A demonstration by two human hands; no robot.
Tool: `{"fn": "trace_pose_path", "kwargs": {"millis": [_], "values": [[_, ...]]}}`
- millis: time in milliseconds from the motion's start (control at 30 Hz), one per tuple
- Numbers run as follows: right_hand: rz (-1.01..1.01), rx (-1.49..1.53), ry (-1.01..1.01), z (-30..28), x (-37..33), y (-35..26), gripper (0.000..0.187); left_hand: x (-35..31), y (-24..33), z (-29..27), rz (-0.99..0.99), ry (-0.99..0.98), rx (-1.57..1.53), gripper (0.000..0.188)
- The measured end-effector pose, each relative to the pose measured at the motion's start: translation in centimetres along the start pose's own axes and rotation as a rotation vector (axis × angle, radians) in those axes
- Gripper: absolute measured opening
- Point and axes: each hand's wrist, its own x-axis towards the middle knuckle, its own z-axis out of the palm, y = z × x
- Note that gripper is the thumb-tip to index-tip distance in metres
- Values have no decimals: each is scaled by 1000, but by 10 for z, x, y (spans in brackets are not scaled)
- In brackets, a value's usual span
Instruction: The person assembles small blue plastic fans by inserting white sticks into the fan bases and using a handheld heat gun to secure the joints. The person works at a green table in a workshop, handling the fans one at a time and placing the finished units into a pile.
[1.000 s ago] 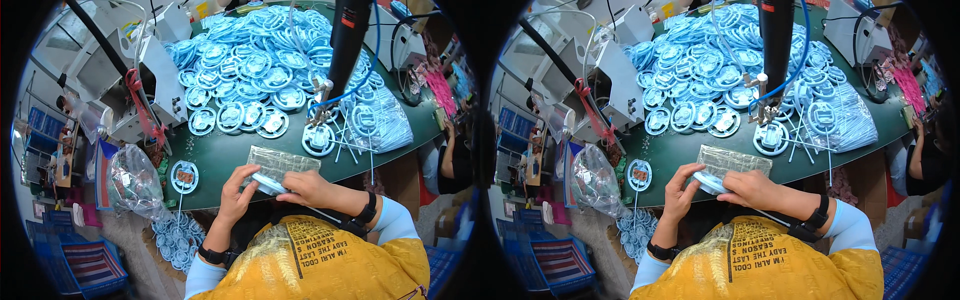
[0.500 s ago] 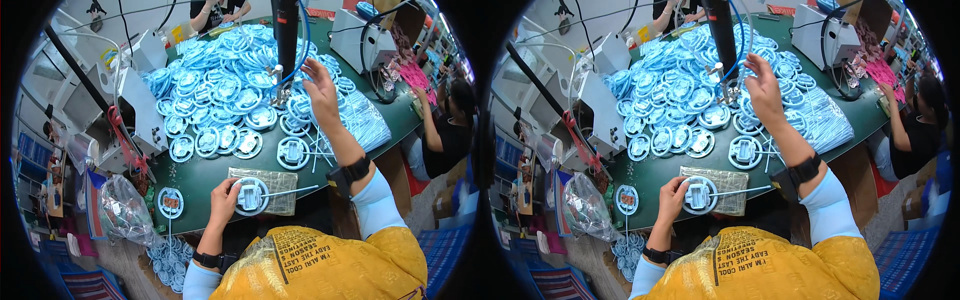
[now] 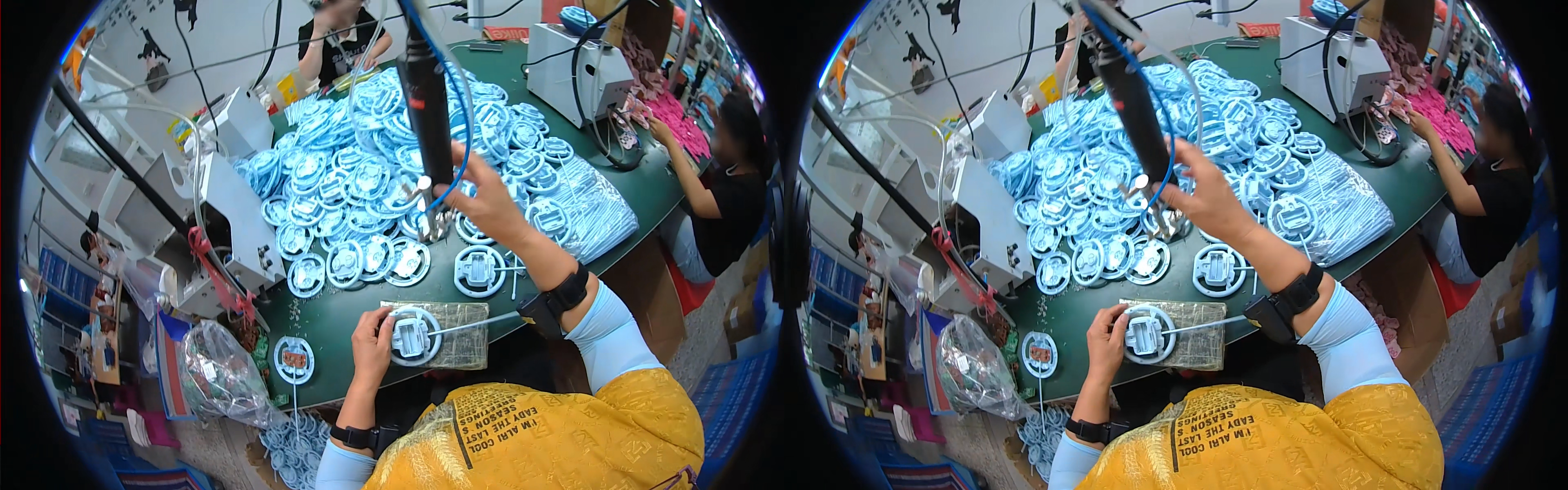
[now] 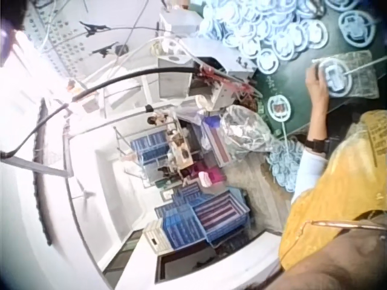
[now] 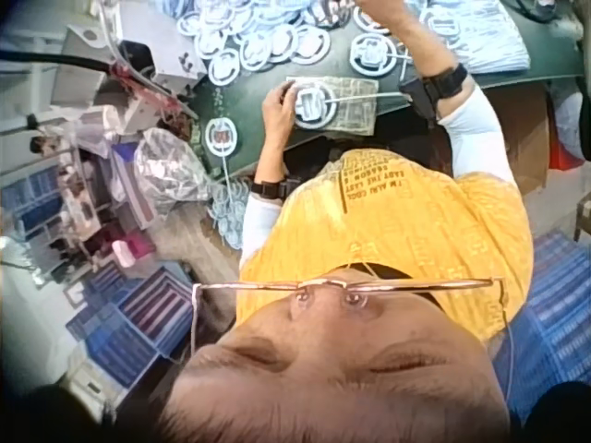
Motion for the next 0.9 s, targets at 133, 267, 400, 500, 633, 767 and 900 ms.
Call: {"fn": "trace_pose_path", "kwargs": {"millis": [133, 267, 400, 500, 633, 767, 900], "values": [[98, 181, -181, 4, -11, 4, 75, 29, 32, -9, 213, 92, 81, 39], [197, 254, -203, 15, -38, -9, 61, 62, 94, -17, 357, 123, -48, 67], [133, 128, -167, 22, -48, -13, 62, 85, 150, -1, 466, 70, -71, 102], [45, 51, -128, 26, -56, -5, 75, 105, 161, 23, 450, 61, -149, 100], [-52, -93, -51, 22, -74, -21, 78, 109, 169, 27, 363, -5, -396, 78], [32, -98, 173, 2, -89, -42, 48, 113, 180, 15, 349, 26, -452, 56], [-123, -149, 341, 0, -92, -42, 34, 114, 202, -4, 424, 119, -439, 48]]}}
